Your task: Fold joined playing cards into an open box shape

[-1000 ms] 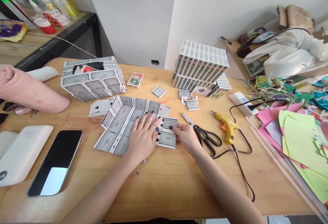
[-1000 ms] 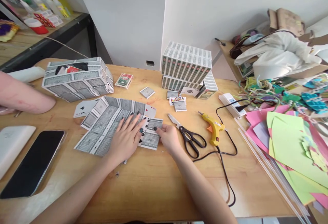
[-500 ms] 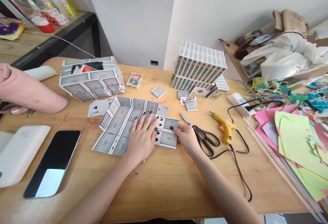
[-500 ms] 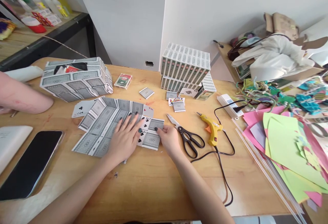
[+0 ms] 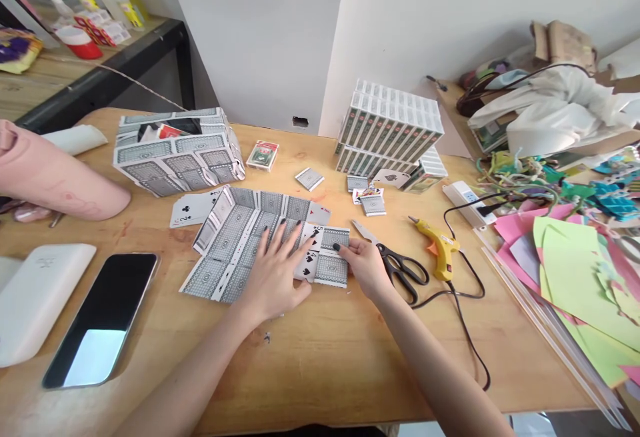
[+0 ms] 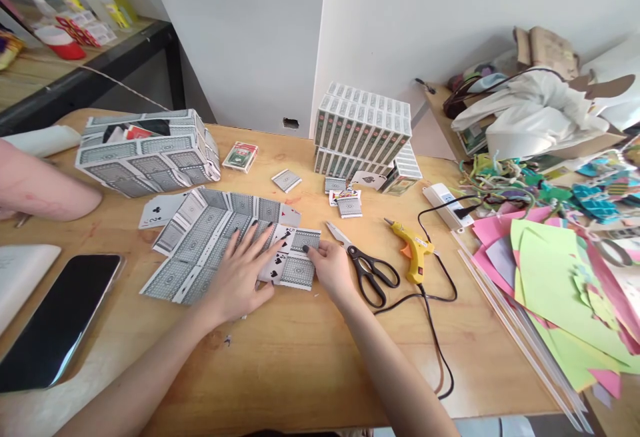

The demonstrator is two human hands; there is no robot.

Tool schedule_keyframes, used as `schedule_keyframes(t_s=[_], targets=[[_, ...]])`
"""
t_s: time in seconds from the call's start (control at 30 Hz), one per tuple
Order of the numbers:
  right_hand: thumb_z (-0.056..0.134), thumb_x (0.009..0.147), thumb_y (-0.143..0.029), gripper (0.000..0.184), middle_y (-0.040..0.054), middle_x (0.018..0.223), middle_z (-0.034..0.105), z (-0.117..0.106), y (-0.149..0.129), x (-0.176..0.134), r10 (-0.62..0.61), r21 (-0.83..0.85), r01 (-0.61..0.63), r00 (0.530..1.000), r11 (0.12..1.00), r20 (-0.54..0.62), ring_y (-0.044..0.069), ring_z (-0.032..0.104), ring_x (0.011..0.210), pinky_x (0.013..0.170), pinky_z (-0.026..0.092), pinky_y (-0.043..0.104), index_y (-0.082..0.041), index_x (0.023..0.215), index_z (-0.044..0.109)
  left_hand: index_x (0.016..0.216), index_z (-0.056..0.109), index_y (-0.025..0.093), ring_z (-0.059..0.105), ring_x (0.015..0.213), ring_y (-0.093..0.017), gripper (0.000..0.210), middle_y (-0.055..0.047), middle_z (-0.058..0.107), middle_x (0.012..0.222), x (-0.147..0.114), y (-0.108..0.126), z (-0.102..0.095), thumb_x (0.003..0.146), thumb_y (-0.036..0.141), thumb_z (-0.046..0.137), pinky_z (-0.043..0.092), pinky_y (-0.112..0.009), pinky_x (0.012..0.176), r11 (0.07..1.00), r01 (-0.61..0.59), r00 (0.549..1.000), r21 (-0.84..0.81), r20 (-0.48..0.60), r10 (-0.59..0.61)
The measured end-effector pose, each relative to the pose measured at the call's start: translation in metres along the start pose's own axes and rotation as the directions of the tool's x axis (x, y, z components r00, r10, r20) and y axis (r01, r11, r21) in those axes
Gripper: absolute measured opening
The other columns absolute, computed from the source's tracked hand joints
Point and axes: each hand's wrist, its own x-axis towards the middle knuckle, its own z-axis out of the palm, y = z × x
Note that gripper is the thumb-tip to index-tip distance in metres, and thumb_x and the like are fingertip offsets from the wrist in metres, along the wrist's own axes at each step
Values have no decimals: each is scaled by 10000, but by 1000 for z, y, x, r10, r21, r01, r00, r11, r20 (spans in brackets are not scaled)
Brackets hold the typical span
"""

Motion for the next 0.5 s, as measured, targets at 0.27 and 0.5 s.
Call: schedule_keyframes(t_s=[0.27,0.5], targets=[[724,600,-351,321,59,815,725,0,-7,-1,40,64,-41,999,997,8,259,675,795,708,531,356,-154,847,670,1375,342,251,101,1376,-332,698,-26,201,1504,-1,1,-3,709,324,540,83,-551,1101,1000,10,1000,-3,12,-10],[721,594,-331,291,51,777,722,2,-11,-2,58,80,-58,998,995,7,254,672,750,671,528,347,-163,825,668,1368,357,258,87,1375,-342,729,-25,201,1504,0,0,-2,700,458,572,82,-549,1104,1000,8,1000,-17,5,-8]])
